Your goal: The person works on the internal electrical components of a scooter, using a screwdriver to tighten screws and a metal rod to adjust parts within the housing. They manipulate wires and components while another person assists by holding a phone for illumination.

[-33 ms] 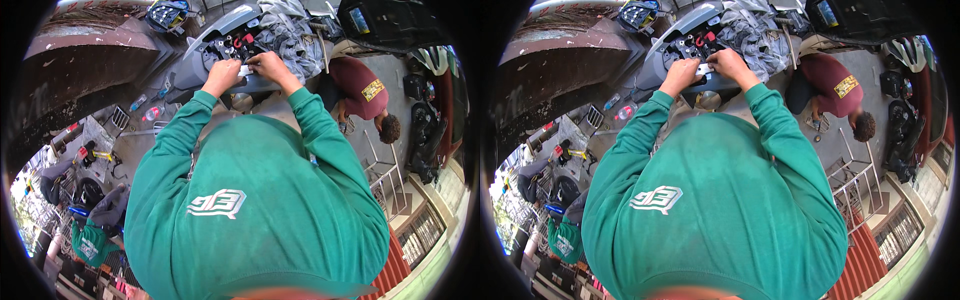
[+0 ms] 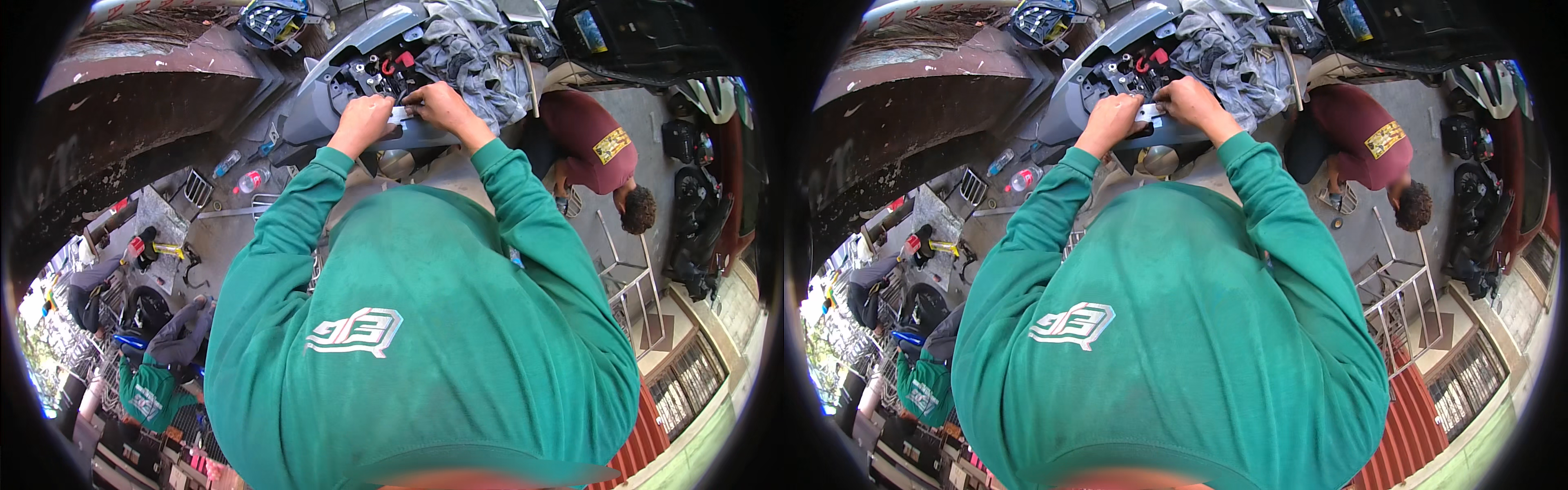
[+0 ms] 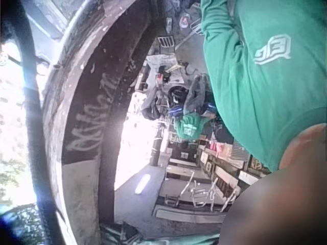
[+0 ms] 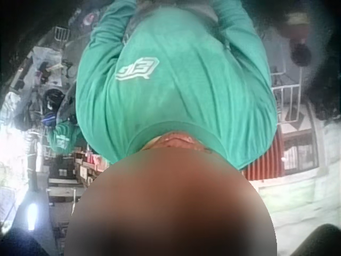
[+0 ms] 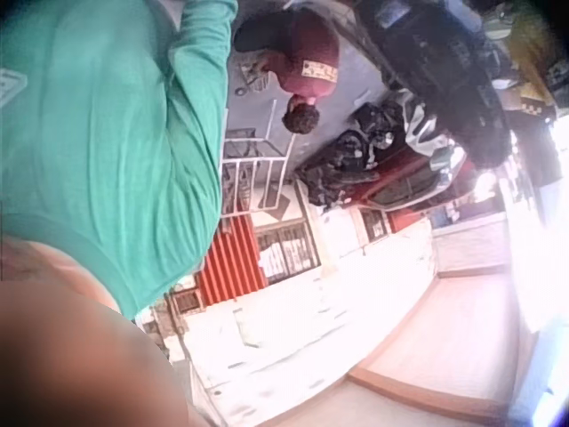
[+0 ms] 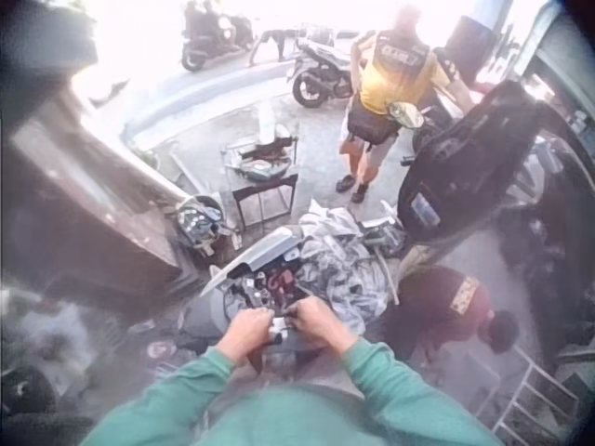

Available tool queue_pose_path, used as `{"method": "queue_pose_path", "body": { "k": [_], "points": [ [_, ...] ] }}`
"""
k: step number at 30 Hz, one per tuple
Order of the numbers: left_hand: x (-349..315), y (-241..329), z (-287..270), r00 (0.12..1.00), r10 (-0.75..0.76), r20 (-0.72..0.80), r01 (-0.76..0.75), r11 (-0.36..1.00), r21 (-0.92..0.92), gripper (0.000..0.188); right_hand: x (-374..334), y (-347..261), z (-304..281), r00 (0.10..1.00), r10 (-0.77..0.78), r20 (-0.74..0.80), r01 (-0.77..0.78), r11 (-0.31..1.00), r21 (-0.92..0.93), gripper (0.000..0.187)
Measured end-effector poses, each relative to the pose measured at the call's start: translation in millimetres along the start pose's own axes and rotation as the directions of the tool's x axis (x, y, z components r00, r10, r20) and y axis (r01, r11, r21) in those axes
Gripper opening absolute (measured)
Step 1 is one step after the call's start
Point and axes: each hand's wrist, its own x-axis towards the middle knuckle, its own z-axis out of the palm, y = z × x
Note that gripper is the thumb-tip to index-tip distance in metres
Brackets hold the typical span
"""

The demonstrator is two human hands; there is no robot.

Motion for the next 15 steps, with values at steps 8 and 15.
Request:
{"method": "queue_pose_path", "body": {
  "k": [8, 15],
  "points": [
    [-6.5, 5.7, -3.6, 0.988, -0.150, 0.040, 0.152, 0.987, -0.044, 0.036, 9.2, 15.8, -0.8, 0.994, -0.087, 0.061, 0.086, 0.996, 0.015, 0.022],
    [-8.1, 3.5, -1.6, 0.991, -0.133, 0.025, 0.135, 0.985, -0.105, 0.034, 26.4, 9.8, -19.3, 0.945, -0.138, 0.295, 0.148, 0.989, -0.011, 0.025]
  ]
}}
